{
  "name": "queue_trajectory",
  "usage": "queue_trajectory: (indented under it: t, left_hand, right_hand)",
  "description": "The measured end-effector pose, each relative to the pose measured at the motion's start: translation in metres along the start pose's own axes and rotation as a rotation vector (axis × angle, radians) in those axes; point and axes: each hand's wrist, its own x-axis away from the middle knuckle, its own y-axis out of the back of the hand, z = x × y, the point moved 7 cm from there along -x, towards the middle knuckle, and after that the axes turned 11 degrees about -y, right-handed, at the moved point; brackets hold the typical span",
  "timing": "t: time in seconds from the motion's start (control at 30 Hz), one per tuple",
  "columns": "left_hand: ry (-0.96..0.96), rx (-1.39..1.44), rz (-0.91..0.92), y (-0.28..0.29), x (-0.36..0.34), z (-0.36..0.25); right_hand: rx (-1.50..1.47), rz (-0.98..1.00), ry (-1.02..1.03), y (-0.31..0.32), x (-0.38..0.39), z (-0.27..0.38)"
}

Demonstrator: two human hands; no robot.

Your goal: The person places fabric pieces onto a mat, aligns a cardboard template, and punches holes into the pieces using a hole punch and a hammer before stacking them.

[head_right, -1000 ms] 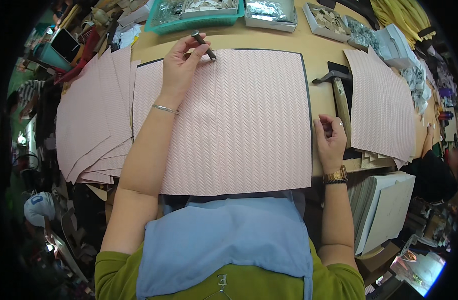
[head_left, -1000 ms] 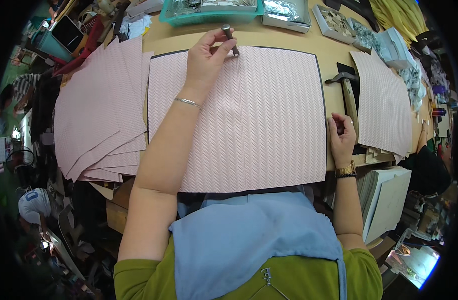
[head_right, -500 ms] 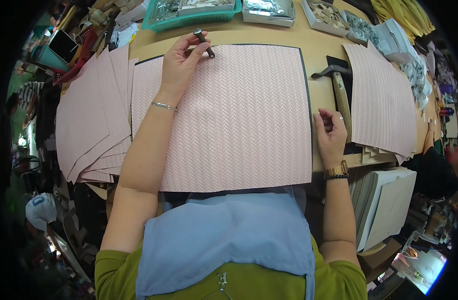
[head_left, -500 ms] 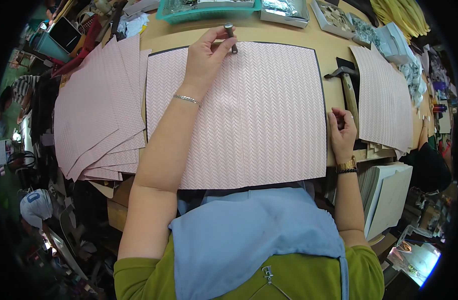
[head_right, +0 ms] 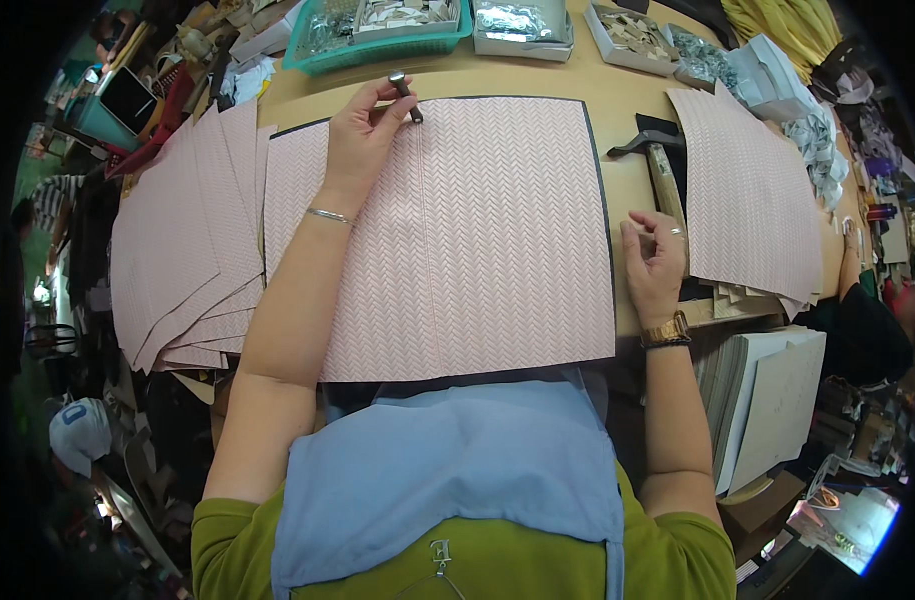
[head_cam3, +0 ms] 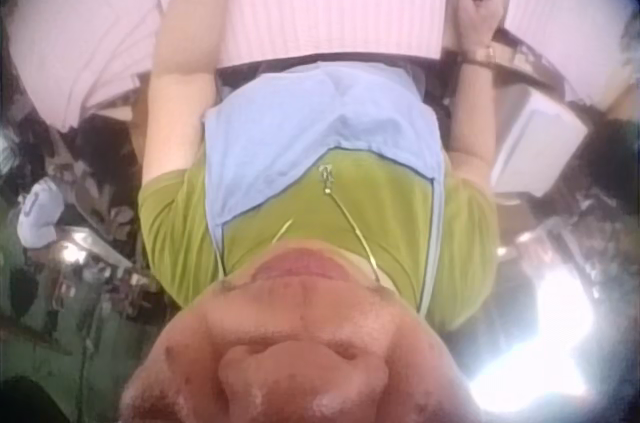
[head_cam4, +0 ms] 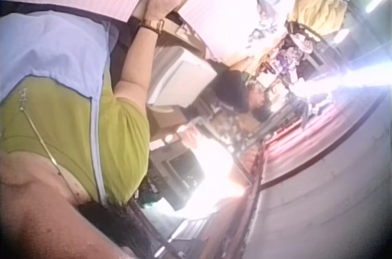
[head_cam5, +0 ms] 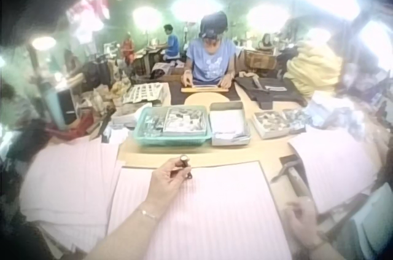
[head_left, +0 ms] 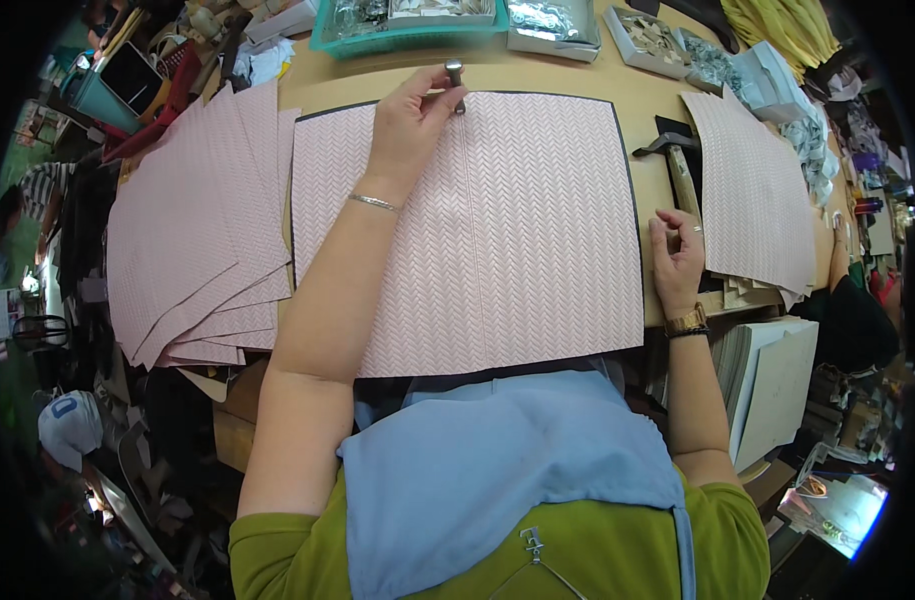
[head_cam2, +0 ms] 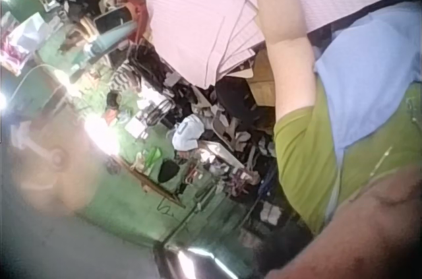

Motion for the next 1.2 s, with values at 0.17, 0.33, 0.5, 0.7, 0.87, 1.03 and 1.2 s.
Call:
queue_trajectory:
  t: [0.17, 0.33, 0.5, 0.7, 0.87, 1.03, 1.2]
  left_hand:
    - [-0.039, 0.005, -0.008, -0.003, -0.001, -0.001]
    - [-0.032, -0.088, 0.015, 0.002, -0.001, -0.005]
    - [-0.030, -0.046, 0.022, -0.005, -0.004, -0.010]
    - [-0.028, -0.107, 0.031, -0.003, 0.001, -0.014]
    - [-0.051, -0.059, 0.012, -0.003, 0.002, -0.013]
    - [-0.080, -0.133, 0.022, -0.005, 0.001, -0.016]
    - [-0.072, -0.190, 0.070, -0.006, 0.000, -0.013]
  right_hand:
    - [0.761, -0.390, 0.339, 0.022, -0.019, 0.024]
    - [0.820, -0.182, -0.040, 0.035, -0.050, -0.003]
    - [0.386, -0.014, -0.022, 0.044, -0.074, 0.018]
    - [0.121, 0.417, 0.196, -0.013, -0.052, 0.177]
    - [-0.279, 0.348, 0.404, -0.026, -0.044, 0.265]
    - [0.146, 0.265, 0.702, -0.064, -0.032, 0.253]
    - [0.241, 0.386, 0.289, -0.046, -0.042, 0.188]
